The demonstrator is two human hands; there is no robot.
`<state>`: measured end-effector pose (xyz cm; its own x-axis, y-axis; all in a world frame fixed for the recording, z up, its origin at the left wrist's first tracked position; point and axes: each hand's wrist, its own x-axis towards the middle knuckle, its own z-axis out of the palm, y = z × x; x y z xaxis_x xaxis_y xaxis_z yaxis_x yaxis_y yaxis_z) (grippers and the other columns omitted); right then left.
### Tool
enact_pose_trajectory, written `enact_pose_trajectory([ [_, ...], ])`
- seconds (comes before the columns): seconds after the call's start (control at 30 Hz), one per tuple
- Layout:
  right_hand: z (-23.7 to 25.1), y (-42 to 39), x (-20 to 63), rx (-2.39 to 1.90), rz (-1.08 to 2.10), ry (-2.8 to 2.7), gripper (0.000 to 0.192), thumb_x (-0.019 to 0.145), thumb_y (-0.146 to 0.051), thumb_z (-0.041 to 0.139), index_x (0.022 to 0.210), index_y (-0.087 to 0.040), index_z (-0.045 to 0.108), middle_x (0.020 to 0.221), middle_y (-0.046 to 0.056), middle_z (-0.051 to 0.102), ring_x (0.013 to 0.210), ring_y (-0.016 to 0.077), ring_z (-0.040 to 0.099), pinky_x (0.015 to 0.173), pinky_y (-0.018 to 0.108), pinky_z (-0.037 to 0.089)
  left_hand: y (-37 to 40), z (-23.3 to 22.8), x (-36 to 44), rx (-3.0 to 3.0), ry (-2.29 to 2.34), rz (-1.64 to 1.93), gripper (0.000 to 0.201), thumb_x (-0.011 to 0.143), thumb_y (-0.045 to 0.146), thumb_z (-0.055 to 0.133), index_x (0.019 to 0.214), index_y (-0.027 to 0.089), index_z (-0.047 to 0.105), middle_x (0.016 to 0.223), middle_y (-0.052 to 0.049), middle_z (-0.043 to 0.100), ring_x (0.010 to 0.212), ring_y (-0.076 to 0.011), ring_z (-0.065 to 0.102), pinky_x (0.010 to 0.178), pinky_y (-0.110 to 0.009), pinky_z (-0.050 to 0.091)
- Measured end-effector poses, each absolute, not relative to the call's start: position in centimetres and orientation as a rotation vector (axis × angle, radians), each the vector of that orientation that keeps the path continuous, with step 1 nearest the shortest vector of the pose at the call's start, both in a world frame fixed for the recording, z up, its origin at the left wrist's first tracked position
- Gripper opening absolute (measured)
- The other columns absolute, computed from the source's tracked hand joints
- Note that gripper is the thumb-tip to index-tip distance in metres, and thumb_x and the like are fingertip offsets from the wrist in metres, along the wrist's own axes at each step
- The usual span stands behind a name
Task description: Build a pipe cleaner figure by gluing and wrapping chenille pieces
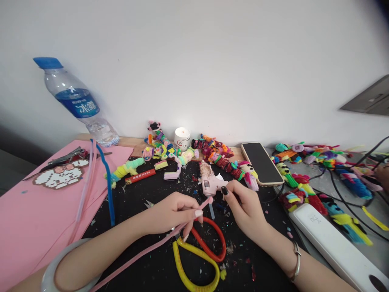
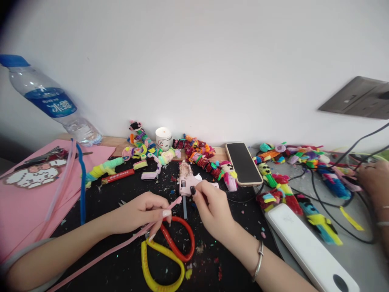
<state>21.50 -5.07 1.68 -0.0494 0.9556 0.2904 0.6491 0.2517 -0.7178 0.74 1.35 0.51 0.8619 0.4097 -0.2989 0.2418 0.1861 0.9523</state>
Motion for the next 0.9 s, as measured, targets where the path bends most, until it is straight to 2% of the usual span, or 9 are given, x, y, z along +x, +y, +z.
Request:
enact_pose_trajectory([
  [0.1, 1.2, -4.4, 22.5, -1.550, 0.240, -1.827, 0.026, 0.089, -0.019, 0.041, 0.063, -0.020, 0.037, 0.058, -0.003, 0.038, 0.055, 0.0120, 0.038, 0.053, 0.025, 0.030, 1.5, 0.1, 0.9, 1.317, 0.648, 0.227, 0.028, 0.087, 0.037, 0.047, 0.077, 0.013, 0.058, 0.045, 0.003, 0.058, 0.028, -0.0032, 0.038, 0.031, -0.012, 0.027],
  [0.2, 0.5, -3.7, 23.0, -1.584, 0.081, -1.924, 0.022, 0.089, -0.017, 0.040, 0.067, -0.020, 0.041, 0.065, 0.001, 0.047, 0.064, 0.0159, 0.043, 0.059, 0.028, 0.033, 1.6, -0.2, 1.1, 1.250, 0.725, 0.376, 0.027, 0.086, 0.039, 0.048, 0.078, 0.014, 0.056, 0.045, 0.003, 0.057, 0.026, -0.0032, 0.036, 0.028, -0.012, 0.025],
  [0.37, 0.1, -3.2, 23.3, -1.612, 0.093, -1.833, 0.013, 0.087, -0.015, 0.039, 0.076, -0.020, 0.044, 0.072, 0.002, 0.050, 0.067, 0.0168, 0.047, 0.060, 0.028, 0.037, 1.6, -0.1, 1.2, 1.222, 0.852, 0.497, 0.026, 0.083, 0.041, 0.051, 0.078, 0.015, 0.054, 0.048, 0.004, 0.057, 0.025, -0.0049, 0.040, 0.024, -0.012, 0.027],
  [0.53, 0.4, -3.5, 23.2, -1.596, 0.199, -1.753, 0.031, 0.090, -0.021, 0.036, 0.060, -0.022, 0.028, 0.056, -0.004, 0.035, 0.053, 0.0124, 0.038, 0.049, 0.025, 0.029, 1.6, -0.1, 1.2, 1.257, 0.862, 0.491, 0.025, 0.084, 0.041, 0.050, 0.080, 0.016, 0.055, 0.048, 0.004, 0.057, 0.027, -0.0053, 0.042, 0.025, -0.011, 0.029],
  [0.6, 0.4, -3.6, 23.2, -1.591, 0.278, -1.715, 0.035, 0.091, -0.023, 0.037, 0.057, -0.022, 0.026, 0.053, -0.005, 0.032, 0.049, 0.0112, 0.035, 0.047, 0.025, 0.027, 1.6, -0.1, 1.2, 1.261, 0.858, 0.492, 0.025, 0.084, 0.040, 0.050, 0.079, 0.016, 0.054, 0.048, 0.004, 0.057, 0.028, -0.0049, 0.043, 0.025, -0.010, 0.028],
  [0.67, 0.4, -3.5, 23.2, -1.573, 0.367, -1.680, 0.033, 0.090, -0.023, 0.038, 0.058, -0.021, 0.033, 0.053, -0.004, 0.038, 0.050, 0.0111, 0.038, 0.048, 0.024, 0.030, 1.6, -0.1, 1.2, 1.258, 0.855, 0.497, 0.025, 0.085, 0.040, 0.050, 0.078, 0.017, 0.054, 0.048, 0.004, 0.057, 0.028, -0.0049, 0.042, 0.025, -0.010, 0.028],
  [0.77, 0.2, -3.3, 23.2, -1.548, 0.434, -1.642, 0.020, 0.088, -0.021, 0.042, 0.068, -0.020, 0.047, 0.064, -0.001, 0.051, 0.058, 0.0126, 0.046, 0.053, 0.024, 0.037, 1.6, -0.1, 1.2, 1.256, 0.857, 0.511, 0.025, 0.084, 0.041, 0.050, 0.077, 0.017, 0.054, 0.048, 0.005, 0.057, 0.027, -0.0050, 0.042, 0.025, -0.011, 0.028],
  [0.9, 0.0, -3.1, 23.2, -1.542, 0.418, -1.624, 0.011, 0.085, -0.018, 0.046, 0.076, -0.020, 0.051, 0.073, 0.002, 0.057, 0.066, 0.0152, 0.052, 0.057, 0.025, 0.041, 1.6, 0.0, 1.3, 1.252, 0.875, 0.509, 0.025, 0.084, 0.041, 0.050, 0.079, 0.017, 0.054, 0.049, 0.004, 0.057, 0.028, -0.0056, 0.043, 0.025, -0.012, 0.030],
])
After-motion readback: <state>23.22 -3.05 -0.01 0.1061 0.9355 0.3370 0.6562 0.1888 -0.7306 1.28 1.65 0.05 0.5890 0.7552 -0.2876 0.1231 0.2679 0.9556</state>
